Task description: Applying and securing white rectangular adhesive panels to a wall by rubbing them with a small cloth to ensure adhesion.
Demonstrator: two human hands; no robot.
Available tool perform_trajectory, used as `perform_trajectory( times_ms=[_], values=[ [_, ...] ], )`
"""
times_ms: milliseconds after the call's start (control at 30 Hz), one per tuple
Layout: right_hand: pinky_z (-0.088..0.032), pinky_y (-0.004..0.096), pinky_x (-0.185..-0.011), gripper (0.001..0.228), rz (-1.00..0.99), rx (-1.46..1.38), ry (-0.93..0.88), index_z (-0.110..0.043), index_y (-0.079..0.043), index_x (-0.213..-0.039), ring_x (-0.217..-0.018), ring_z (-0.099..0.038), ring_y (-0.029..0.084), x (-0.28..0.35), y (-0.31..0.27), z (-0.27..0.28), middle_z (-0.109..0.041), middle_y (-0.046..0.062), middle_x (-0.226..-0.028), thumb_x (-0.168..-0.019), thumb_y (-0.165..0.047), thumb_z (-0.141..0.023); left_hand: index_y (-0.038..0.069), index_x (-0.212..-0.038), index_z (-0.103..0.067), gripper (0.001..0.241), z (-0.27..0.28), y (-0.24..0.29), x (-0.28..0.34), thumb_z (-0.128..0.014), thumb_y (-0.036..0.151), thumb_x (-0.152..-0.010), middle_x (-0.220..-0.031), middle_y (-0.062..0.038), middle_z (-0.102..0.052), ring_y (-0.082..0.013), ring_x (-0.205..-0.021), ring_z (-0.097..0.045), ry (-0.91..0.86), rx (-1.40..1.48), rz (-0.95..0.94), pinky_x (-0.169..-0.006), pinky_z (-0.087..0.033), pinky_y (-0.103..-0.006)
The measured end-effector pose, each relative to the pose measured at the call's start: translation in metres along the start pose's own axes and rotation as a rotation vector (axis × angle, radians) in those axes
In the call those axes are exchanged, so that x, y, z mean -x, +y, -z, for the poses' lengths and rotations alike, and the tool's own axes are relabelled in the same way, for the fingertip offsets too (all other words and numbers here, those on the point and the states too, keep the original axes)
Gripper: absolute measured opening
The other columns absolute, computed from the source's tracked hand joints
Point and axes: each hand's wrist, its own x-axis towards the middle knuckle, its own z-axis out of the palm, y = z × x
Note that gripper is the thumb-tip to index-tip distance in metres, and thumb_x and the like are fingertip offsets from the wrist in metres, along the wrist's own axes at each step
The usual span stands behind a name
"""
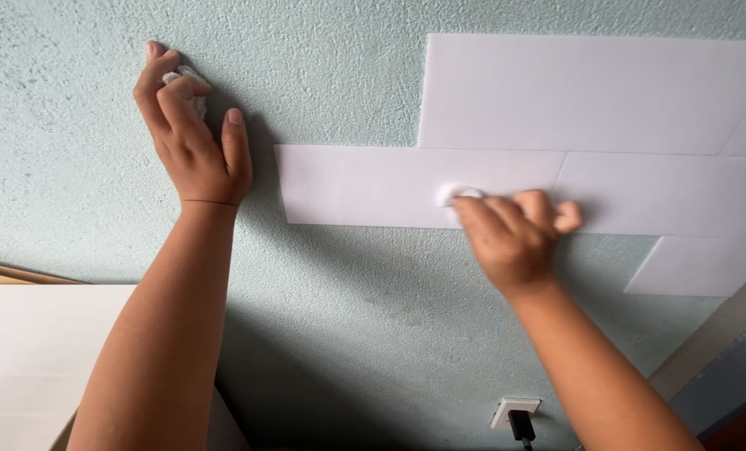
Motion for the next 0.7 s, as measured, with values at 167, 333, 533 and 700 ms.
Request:
perform_trajectory(
  times_ms=[167,333,533,700],
  values=[
    [-0.023,0.043,-0.102,0.01,-0.234,-0.011,-0.029,-0.083,-0.029,-0.101,-0.096,-0.066,0.021,0.039,0.025,0.005,-0.084,-0.014,-0.104,-0.109,-0.027,-0.088,-0.006,-0.115,-0.051,0.032,-0.001,0.0,0.0,-0.05,0.025,-0.11,-0.146,-0.027,-0.042,-0.0553,-0.153,-0.034,0.009,0.005,-0.003,-0.128,-0.036,-0.0716],
    [-0.027,0.047,-0.098,0.011,-0.519,-0.013,0.092,-0.08,-0.02,-0.102,-0.099,-0.064,0.024,0.027,-0.016,-0.012,-0.082,-0.01,-0.099,-0.112,-0.025,-0.082,-0.006,-0.114,-0.05,0.034,-0.001,0.0,0.0,-0.049,0.028,-0.111,-0.146,-0.027,-0.043,-0.0548,-0.153,-0.034,0.015,0.004,0.001,-0.128,-0.037,-0.0712],
    [-0.027,0.046,-0.1,0.009,-0.436,-0.073,0.15,-0.081,-0.027,-0.099,-0.09,-0.067,0.025,-0.031,-0.083,-0.041,-0.079,-0.004,-0.088,-0.103,-0.023,-0.088,-0.005,-0.114,-0.051,0.038,-0.002,-0.002,0.001,-0.049,0.033,-0.113,-0.146,-0.026,-0.044,-0.0532,-0.153,-0.036,0.024,-0.004,-0.003,-0.128,-0.038,-0.0698],
    [-0.025,0.044,-0.101,0.009,-0.252,-0.101,0.154,-0.082,-0.032,-0.108,-0.085,-0.059,0.02,-0.075,-0.144,-0.06,-0.072,-0.013,-0.087,-0.103,-0.029,-0.088,-0.004,-0.113,-0.052,0.034,-0.002,-0.006,0.002,-0.051,0.03,-0.111,-0.146,-0.025,-0.046,-0.0536,-0.153,-0.038,0.027,0.003,-0.001,-0.129,-0.036,-0.0701]
  ],
)
